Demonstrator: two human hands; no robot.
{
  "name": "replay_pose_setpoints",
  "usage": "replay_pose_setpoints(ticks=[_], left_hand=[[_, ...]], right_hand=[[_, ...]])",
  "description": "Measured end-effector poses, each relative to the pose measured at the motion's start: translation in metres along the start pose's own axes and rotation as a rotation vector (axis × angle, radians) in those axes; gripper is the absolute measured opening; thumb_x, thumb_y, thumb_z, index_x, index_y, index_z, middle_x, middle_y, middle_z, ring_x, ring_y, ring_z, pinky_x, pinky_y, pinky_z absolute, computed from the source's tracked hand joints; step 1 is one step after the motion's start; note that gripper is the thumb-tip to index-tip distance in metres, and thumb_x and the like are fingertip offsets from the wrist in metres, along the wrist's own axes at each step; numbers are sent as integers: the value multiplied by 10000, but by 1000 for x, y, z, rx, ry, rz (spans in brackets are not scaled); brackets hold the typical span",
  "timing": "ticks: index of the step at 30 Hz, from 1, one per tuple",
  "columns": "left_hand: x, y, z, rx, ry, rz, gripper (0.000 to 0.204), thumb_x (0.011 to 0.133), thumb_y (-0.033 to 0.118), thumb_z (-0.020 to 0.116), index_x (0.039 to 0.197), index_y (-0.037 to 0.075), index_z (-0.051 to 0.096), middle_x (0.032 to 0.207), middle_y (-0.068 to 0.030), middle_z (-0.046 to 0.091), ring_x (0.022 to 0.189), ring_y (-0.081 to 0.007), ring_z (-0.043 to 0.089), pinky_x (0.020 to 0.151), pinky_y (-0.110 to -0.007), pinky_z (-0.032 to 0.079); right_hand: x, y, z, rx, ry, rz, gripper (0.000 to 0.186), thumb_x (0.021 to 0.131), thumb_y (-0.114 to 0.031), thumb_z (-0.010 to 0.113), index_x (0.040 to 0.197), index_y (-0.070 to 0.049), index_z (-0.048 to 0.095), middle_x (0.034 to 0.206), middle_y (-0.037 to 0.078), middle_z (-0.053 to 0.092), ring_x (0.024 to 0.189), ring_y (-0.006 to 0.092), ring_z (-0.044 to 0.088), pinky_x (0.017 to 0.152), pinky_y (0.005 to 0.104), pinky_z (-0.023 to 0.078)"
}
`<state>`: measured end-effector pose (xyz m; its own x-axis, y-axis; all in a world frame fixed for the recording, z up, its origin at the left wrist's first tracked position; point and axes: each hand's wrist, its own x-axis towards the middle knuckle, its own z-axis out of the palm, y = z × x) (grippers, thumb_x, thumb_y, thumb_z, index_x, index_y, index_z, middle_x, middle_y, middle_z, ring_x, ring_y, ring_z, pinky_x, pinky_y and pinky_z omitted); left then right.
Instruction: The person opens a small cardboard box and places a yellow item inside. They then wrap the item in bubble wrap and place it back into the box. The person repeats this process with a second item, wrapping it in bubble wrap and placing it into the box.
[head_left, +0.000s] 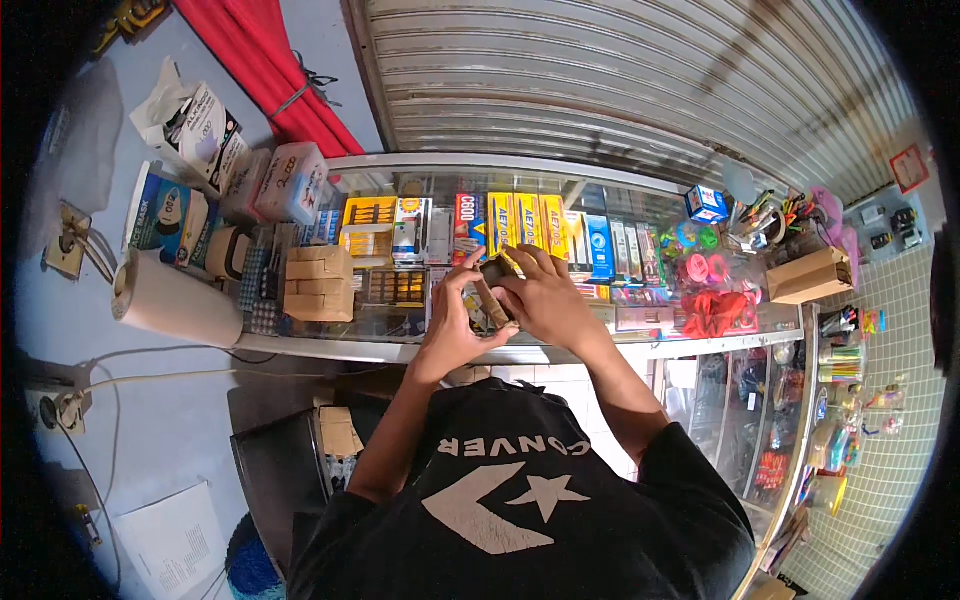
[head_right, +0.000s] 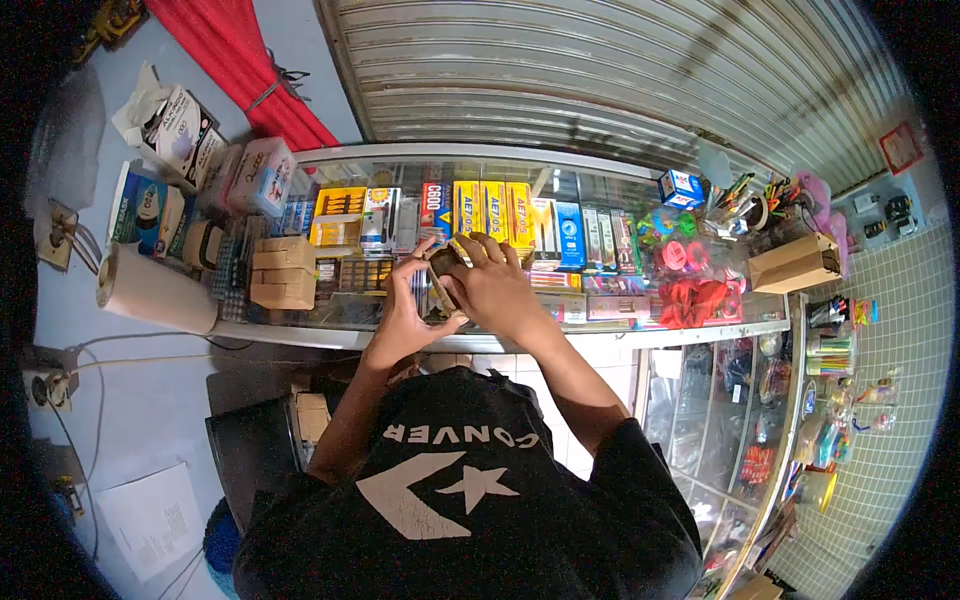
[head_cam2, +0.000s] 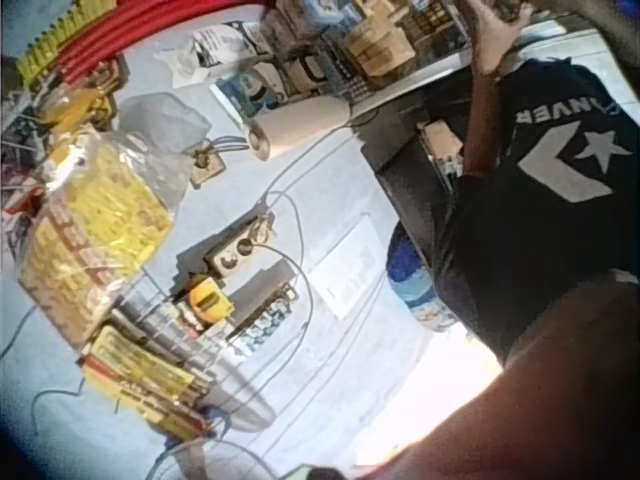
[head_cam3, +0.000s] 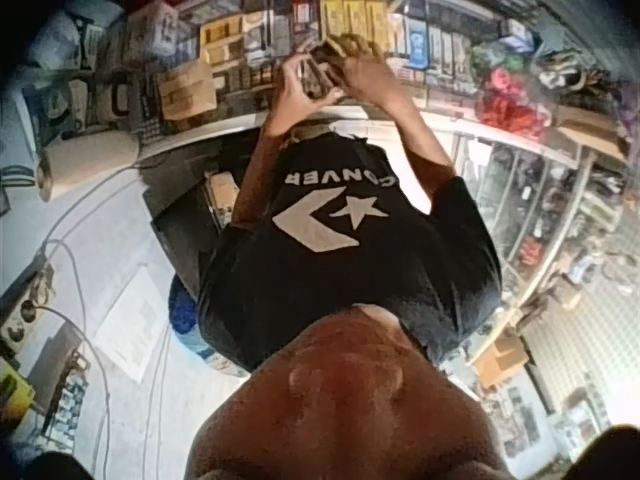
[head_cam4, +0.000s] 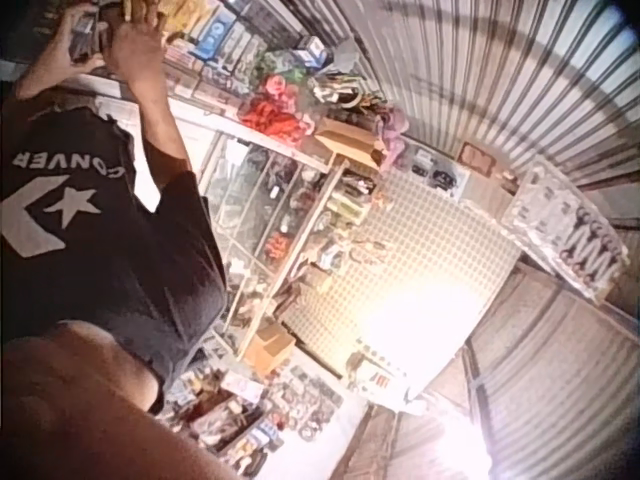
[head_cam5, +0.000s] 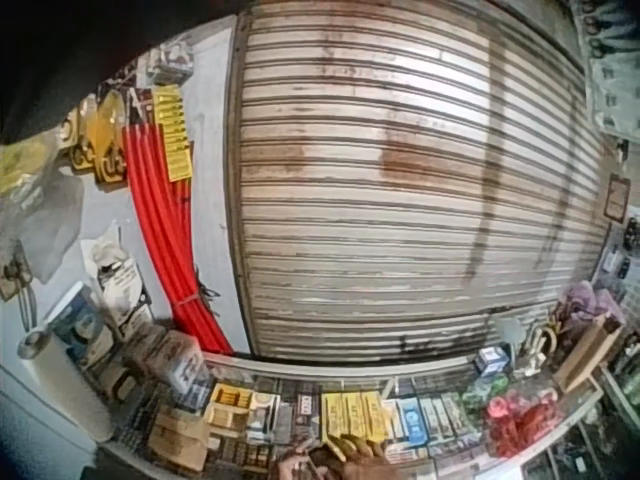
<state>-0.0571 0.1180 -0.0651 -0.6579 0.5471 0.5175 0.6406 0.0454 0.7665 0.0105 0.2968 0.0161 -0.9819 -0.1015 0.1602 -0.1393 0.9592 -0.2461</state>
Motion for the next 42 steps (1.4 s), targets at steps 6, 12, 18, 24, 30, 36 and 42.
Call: replay_pose_setpoints(ticks=[6,12,18,24,30,36,42], left_hand=[[3,5,-4,-26,-43,-22,873,712,273,947,1357,52,401,1583,-276,400,1388,-419,470,1141,-495,369],[1,5,-5,-5,-108,-48,826,778,277,908,1403,39,424,1543,-266,413,1411,-444,442,1157,-506,362],[-1,2,-4,5,-95,-70,709,866,268,832,1421,33,460,1519,-278,434,1433,-453,423,1175,-500,350],[10,14,-14,36,-149,-121,520,901,197,787,1344,28,574,1455,-231,497,1378,-389,505,1135,-482,405],[27,23,-26,-2,-176,-119,399,919,143,761,1268,32,602,1252,-181,628,1202,-342,620,1015,-420,481],[30,21,-12,3,-54,-244,208,954,96,725,1098,27,591,930,-111,670,851,-219,677,792,-348,541],[33,24,7,-17,152,-366,204,952,56,672,1107,32,542,894,-164,695,803,-337,718,740,-397,549]], right_hand=[[-2,7,-7,178,63,108,335,1051,-299,581,1356,-213,691,1380,115,622,1260,351,596,1076,494,456],[0,0,-5,390,92,160,390,1049,-296,578,1417,-175,625,1255,183,702,1108,402,690,940,488,555],[-22,-1,8,937,190,375,340,1061,-206,602,1359,-45,635,1190,222,736,1043,327,748,888,392,579],[-47,6,26,983,240,278,270,1026,-124,647,1265,-28,726,1257,187,739,1170,266,715,1005,363,538],[-52,3,31,863,301,171,289,968,-132,724,1247,-70,760,1379,150,685,1243,293,668,1062,398,505],[-55,-2,46,776,349,160,285,954,-141,738,1231,-83,771,1385,114,685,1177,300,677,1032,403,511],[-54,-5,46,744,393,156,274,945,-129,748,1211,-71,775,1363,119,697,1129,297,687,995,395,516]])
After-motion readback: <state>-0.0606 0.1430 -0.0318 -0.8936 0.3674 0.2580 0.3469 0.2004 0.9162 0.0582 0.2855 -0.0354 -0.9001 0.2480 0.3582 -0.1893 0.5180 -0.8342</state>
